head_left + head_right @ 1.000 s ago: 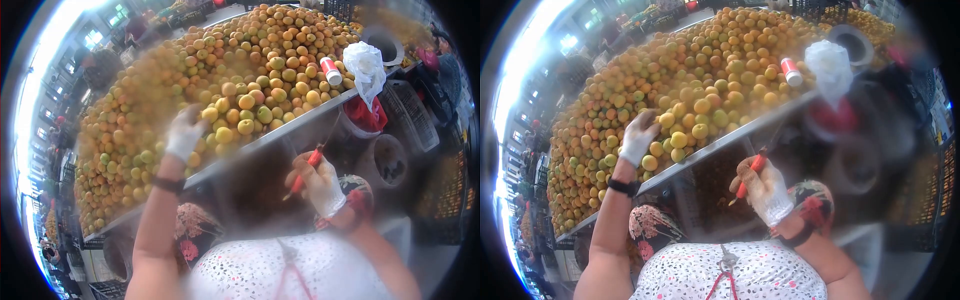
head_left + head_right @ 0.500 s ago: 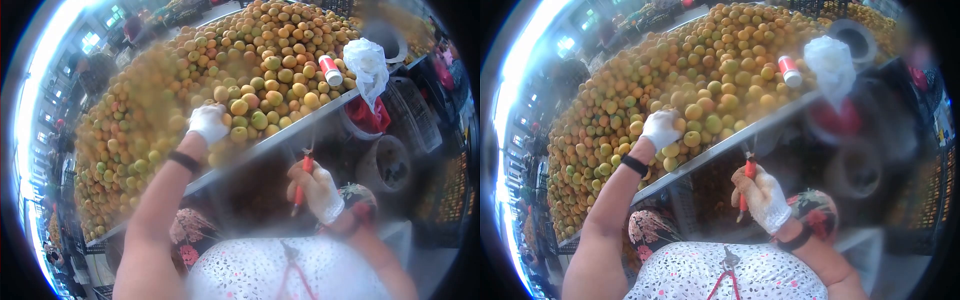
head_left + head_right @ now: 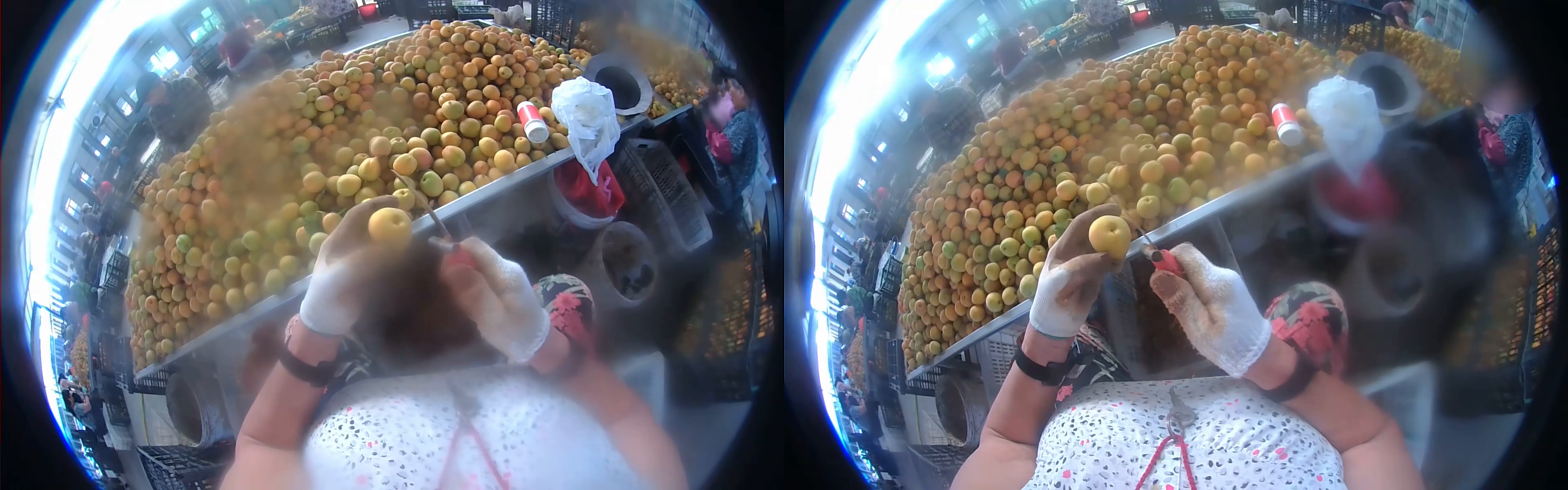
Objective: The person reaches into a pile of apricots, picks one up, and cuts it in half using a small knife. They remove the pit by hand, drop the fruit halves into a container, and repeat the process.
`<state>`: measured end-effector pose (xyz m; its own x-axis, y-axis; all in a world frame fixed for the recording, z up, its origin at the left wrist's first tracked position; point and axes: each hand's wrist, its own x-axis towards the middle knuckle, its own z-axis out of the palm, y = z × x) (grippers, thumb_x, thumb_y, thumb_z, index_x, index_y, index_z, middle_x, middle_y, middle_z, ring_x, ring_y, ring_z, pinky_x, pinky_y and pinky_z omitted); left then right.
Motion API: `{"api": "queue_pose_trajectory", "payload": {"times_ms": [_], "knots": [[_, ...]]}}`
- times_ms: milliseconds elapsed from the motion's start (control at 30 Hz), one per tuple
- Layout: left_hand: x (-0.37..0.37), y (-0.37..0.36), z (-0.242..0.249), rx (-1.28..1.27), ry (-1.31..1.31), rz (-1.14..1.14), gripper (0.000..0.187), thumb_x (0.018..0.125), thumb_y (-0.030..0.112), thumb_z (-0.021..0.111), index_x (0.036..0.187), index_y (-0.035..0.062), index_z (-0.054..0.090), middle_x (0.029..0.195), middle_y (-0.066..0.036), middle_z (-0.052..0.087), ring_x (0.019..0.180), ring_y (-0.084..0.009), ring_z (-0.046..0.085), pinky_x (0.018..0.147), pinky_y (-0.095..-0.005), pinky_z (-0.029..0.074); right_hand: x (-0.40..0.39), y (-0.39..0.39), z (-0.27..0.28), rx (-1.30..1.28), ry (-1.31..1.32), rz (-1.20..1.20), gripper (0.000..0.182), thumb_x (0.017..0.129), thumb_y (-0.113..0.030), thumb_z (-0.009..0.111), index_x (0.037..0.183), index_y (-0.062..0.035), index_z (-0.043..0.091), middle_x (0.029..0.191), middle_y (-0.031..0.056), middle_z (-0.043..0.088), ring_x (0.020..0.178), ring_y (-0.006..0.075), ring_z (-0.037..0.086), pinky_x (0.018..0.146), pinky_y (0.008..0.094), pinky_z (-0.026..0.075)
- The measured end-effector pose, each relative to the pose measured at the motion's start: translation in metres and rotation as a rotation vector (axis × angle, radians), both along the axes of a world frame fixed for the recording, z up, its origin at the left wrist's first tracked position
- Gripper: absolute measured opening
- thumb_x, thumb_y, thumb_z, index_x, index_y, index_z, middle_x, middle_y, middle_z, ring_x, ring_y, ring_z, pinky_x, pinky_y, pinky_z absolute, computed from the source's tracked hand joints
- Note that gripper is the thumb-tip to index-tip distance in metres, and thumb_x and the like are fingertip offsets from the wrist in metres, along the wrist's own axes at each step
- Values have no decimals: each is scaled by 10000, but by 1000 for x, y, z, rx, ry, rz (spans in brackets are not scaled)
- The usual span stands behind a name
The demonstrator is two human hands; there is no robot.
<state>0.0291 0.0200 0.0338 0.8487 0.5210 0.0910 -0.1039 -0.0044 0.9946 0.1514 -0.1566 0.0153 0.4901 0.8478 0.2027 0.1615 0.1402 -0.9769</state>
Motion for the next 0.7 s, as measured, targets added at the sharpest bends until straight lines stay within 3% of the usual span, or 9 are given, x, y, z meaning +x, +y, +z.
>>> {"api": "queue_pose_trajectory", "payload": {"times_ms": [67,200,267,300,367,500,700], "knots": [[-11,-16,8,63,-17,23,649,784,53,640,1400,-22,450,1246,-128,592,1104,-220,595,921,-314,483,-13,-2,7,131,-235,-75,206,1011,-209,572,1074,-13,561,696,90,551,613,141,531,572,291,442],[-31,-36,17,-138,-133,-71,628,784,27,635,1387,-26,465,1271,-129,586,1137,-217,588,943,-325,485,-31,-9,21,193,-225,-44,204,1007,-204,577,1079,-13,568,705,118,568,612,183,556,583,313,456],[-41,-49,26,-146,-138,-51,615,792,31,636,1381,-28,469,1255,-125,588,1119,-205,590,930,-315,485,-40,-14,30,167,-365,-48,198,1004,-195,577,1086,-15,573,721,159,595,629,273,603,593,336,465],[-46,-55,30,-153,-135,-30,601,800,35,638,1374,-31,474,1240,-120,590,1101,-193,592,918,-304,486,-43,-15,29,169,-380,-44,198,1004,-195,577,1086,-15,573,721,159,595,629,273,603,593,336,465],[-52,-59,30,-89,-144,2,582,811,39,639,1366,-31,479,1210,-108,596,1077,-178,592,896,-291,485,-47,-12,22,183,-245,2,184,997,-182,578,1087,-21,572,725,191,609,664,360,635,580,369,473],[-63,-73,34,-86,-198,44,508,844,59,652,1323,-28,506,1121,-66,608,1011,-133,581,847,-249,465,-64,-19,43,98,-616,-138,156,991,-177,571,1047,-32,559,692,201,608,670,400,649,536,416,469],[-73,-84,25,-24,-378,80,442,850,16,626,1272,-41,507,1097,-68,584,1026,-123,556,902,-269,461,-85,-27,56,7,-615,-139,156,1002,-175,544,1001,-19,545,683,201,610,688,414,644,558,418,470]]}}
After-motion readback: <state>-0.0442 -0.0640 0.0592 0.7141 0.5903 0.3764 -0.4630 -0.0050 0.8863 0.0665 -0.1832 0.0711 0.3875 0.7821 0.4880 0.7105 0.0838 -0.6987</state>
